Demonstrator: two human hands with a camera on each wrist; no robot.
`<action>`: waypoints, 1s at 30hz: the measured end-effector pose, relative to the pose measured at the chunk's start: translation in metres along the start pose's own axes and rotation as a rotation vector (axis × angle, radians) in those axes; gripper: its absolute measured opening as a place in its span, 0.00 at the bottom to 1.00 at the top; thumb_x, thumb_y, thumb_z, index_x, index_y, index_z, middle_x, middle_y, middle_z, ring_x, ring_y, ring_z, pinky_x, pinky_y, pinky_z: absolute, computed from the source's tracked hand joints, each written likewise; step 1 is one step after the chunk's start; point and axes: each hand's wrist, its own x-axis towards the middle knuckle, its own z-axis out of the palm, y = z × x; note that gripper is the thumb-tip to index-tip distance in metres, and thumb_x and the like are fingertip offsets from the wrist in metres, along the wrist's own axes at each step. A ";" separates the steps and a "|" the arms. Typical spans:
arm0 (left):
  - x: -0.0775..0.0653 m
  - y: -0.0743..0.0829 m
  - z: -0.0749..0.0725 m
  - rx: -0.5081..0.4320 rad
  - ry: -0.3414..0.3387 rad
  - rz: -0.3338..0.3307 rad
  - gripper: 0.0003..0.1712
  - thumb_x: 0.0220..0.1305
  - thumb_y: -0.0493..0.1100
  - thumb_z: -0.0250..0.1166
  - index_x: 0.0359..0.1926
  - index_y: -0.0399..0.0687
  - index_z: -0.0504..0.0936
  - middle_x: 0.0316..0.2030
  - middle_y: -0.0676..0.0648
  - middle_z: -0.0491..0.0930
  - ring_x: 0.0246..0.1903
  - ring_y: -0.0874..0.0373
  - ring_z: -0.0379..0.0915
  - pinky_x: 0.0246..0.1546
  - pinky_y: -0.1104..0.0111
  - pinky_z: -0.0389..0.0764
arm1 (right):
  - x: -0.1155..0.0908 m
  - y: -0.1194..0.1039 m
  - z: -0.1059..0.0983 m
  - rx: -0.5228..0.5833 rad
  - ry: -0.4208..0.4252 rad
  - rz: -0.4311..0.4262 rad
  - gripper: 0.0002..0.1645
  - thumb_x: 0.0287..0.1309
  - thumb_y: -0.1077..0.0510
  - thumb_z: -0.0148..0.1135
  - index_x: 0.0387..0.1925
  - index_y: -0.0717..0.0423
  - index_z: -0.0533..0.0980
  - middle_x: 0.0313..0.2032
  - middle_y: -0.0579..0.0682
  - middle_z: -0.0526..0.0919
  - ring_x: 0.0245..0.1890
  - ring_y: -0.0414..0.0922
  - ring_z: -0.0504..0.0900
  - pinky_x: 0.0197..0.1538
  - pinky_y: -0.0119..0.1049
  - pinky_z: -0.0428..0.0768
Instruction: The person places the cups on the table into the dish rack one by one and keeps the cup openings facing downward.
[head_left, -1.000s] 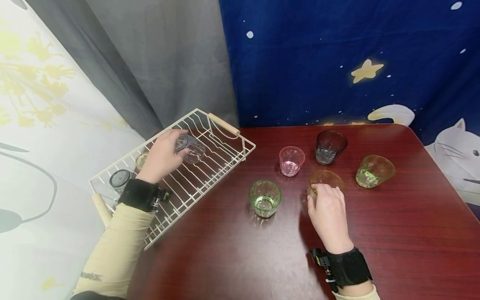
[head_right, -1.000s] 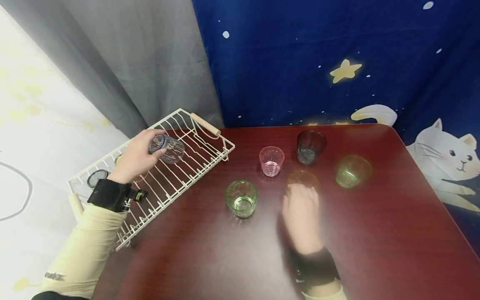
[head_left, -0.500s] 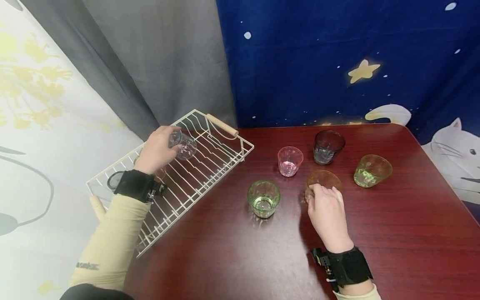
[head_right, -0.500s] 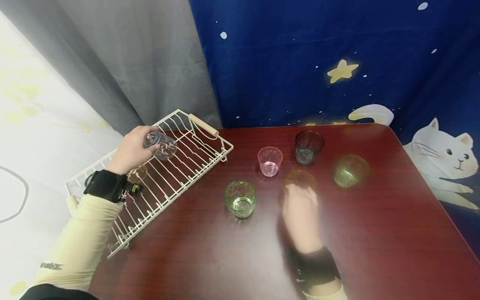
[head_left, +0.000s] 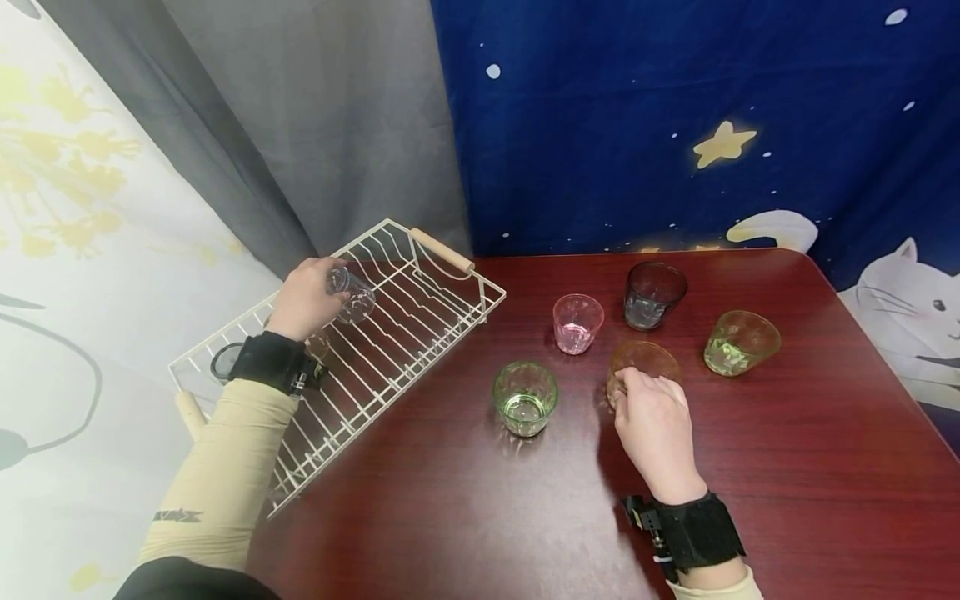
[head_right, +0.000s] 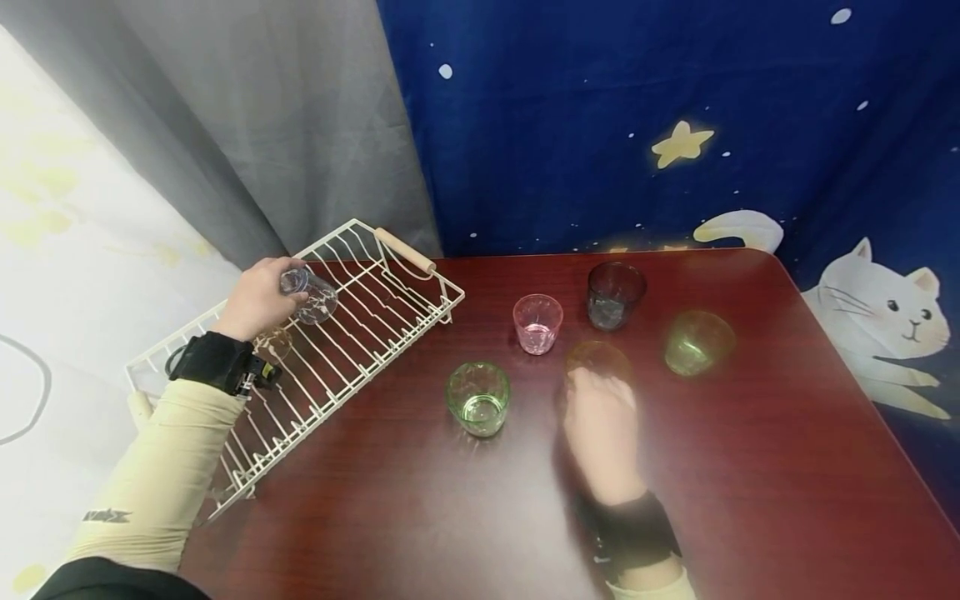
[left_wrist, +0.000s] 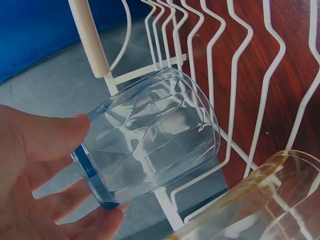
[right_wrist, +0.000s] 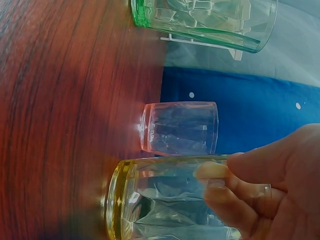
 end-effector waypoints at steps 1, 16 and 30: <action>0.000 -0.002 0.001 0.003 -0.006 -0.004 0.30 0.59 0.39 0.64 0.63 0.37 0.71 0.61 0.29 0.70 0.61 0.31 0.66 0.63 0.41 0.68 | 0.000 0.000 0.000 -0.001 0.002 -0.002 0.08 0.49 0.68 0.65 0.34 0.63 0.78 0.29 0.58 0.85 0.34 0.57 0.82 0.51 0.49 0.73; 0.000 -0.008 0.010 0.051 -0.016 -0.021 0.30 0.57 0.38 0.63 0.62 0.36 0.72 0.58 0.29 0.72 0.55 0.32 0.72 0.55 0.42 0.75 | 0.001 -0.001 -0.001 -0.011 0.008 -0.009 0.08 0.47 0.67 0.65 0.33 0.62 0.77 0.28 0.58 0.84 0.32 0.58 0.81 0.48 0.48 0.73; 0.002 -0.009 0.015 0.069 -0.035 -0.009 0.30 0.58 0.36 0.60 0.63 0.33 0.71 0.62 0.28 0.70 0.60 0.33 0.68 0.60 0.44 0.72 | 0.001 0.001 0.001 -0.016 0.026 -0.030 0.08 0.47 0.68 0.66 0.32 0.62 0.77 0.26 0.57 0.83 0.30 0.57 0.80 0.46 0.47 0.73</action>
